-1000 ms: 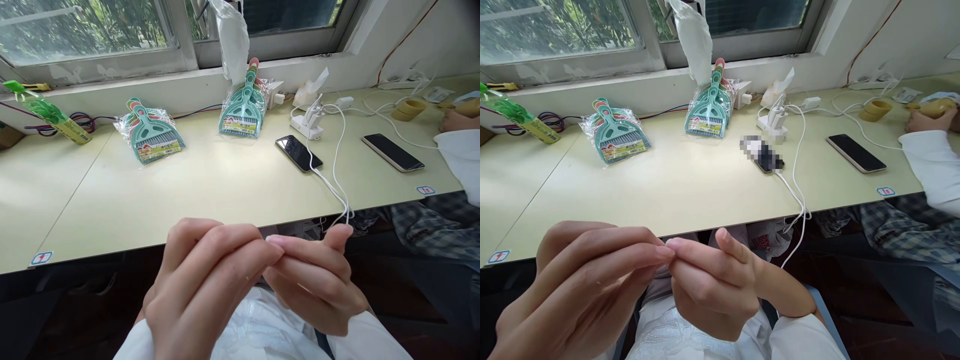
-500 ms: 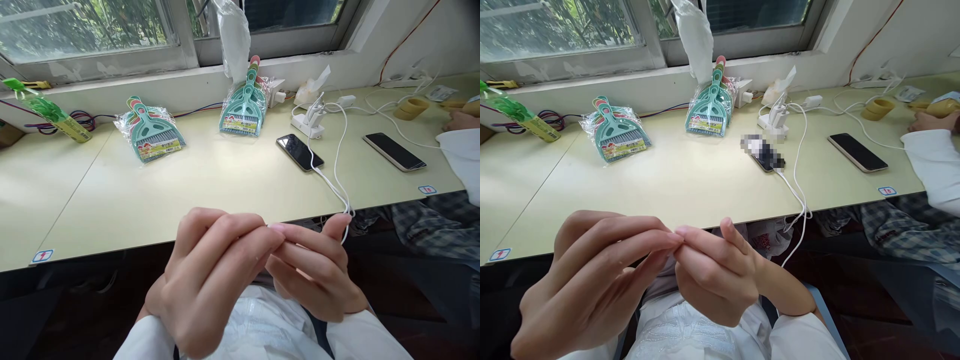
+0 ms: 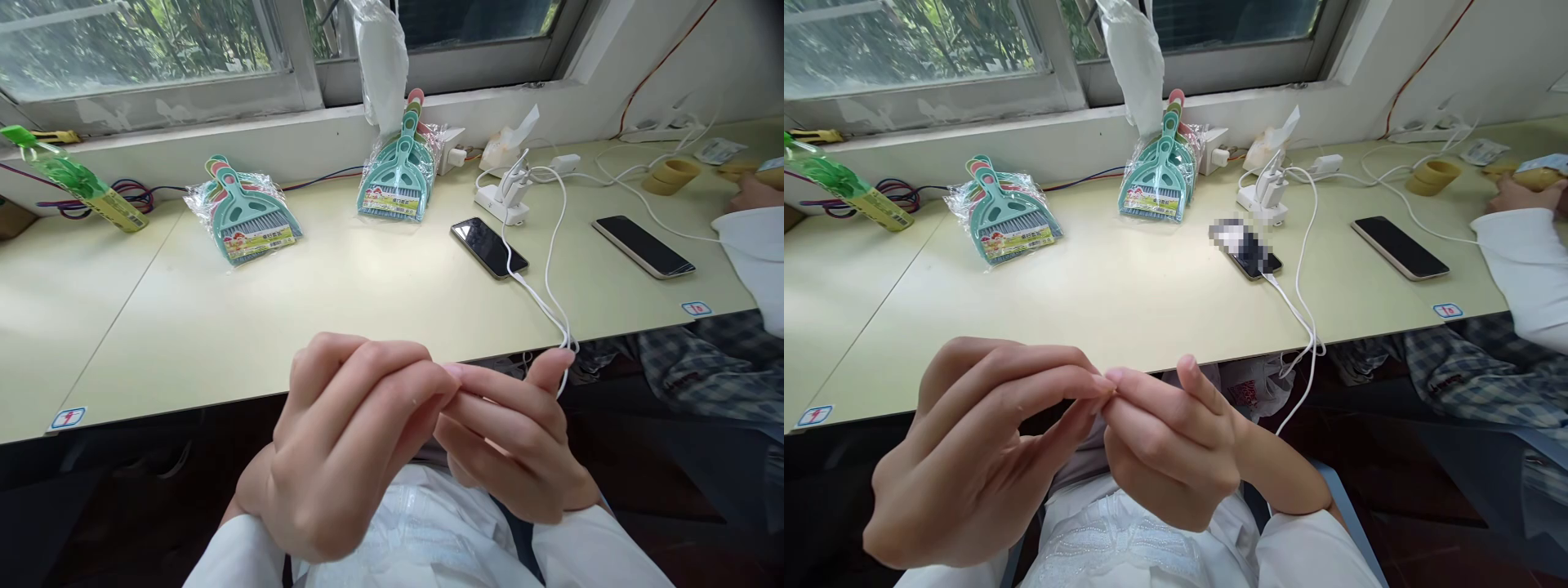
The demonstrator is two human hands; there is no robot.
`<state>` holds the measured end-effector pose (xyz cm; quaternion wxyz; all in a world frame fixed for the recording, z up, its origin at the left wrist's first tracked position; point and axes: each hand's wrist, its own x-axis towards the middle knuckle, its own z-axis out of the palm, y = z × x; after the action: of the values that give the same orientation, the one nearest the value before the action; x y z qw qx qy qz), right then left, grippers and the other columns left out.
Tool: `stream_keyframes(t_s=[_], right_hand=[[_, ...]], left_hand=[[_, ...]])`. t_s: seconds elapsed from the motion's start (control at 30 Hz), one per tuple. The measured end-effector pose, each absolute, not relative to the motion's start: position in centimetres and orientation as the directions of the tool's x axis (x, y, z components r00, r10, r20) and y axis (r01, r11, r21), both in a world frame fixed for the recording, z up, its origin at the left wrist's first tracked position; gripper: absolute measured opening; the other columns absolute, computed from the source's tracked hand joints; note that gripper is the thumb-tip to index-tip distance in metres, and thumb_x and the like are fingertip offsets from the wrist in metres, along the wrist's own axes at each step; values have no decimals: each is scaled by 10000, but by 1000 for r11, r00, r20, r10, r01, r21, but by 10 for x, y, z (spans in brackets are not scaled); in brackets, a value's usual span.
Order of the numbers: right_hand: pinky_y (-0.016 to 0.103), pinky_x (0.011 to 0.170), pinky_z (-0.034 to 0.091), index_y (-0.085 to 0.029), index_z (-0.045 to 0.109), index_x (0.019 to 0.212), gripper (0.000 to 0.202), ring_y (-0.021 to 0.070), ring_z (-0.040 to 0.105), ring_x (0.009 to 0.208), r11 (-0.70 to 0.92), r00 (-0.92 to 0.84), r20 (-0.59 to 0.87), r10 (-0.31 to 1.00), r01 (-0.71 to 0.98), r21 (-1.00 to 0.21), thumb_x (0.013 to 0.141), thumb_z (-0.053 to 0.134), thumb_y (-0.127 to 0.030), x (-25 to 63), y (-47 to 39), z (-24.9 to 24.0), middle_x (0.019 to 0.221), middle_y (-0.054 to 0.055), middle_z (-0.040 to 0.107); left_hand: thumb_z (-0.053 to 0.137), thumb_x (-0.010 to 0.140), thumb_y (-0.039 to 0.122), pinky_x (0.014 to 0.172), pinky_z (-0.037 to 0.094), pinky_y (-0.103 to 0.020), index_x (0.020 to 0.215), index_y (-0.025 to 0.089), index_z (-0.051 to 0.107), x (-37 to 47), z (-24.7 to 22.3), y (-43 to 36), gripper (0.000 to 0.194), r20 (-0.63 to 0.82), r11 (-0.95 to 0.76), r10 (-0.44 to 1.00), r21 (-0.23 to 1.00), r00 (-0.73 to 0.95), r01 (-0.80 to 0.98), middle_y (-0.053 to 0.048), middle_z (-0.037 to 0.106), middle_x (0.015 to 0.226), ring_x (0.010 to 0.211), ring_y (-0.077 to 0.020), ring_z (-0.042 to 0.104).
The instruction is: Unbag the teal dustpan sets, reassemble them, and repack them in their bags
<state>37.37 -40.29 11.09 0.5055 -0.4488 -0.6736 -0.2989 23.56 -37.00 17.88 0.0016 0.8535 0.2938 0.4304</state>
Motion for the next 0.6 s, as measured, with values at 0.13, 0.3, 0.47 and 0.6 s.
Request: stream_keyframes(t_s=[0.13, 0.3, 0.47, 0.6], right_hand=[[454, 1129, 363, -238, 501, 644, 258, 114, 679, 820, 443, 22, 997, 73, 895, -52, 845, 485, -77, 367, -393, 110, 762, -91, 639], [381, 1157, 338, -219, 485, 563, 326, 81, 675, 815, 547, 52, 998, 32, 835, -61, 831, 480, -33, 367, -386, 116, 786, -99, 655], [415, 1163, 328, -224, 510, 584, 305, 107, 680, 847, 548, 12, 987, 158, 830, -98, 807, 519, -16, 370, -396, 118, 835, -97, 677], [421, 1159, 330, -241, 523, 614, 282, 127, 676, 894, 552, -40, 987, 157, 832, -54, 820, 519, -48, 373, -396, 117, 831, -90, 672]], left_hand=[[631, 846, 183, 621, 543, -307, 951, 260, 646, 229, 175, -368, 131, 714, -836, 512, 288, 477, 466, -6, 698, 850, 719, -172, 624], [614, 844, 129, 624, 540, -281, 921, 240, 655, 230, 182, -371, 141, 691, -830, 537, 333, 484, 447, -9, 693, 834, 729, -159, 609], [599, 830, 72, 592, 530, -247, 895, 239, 680, 233, 191, -374, 196, 678, -820, 557, 361, 480, 443, 4, 694, 805, 711, -146, 596], [606, 824, 77, 601, 536, -262, 902, 242, 691, 232, 191, -371, 201, 683, -829, 541, 336, 491, 447, 4, 695, 804, 710, -151, 600]])
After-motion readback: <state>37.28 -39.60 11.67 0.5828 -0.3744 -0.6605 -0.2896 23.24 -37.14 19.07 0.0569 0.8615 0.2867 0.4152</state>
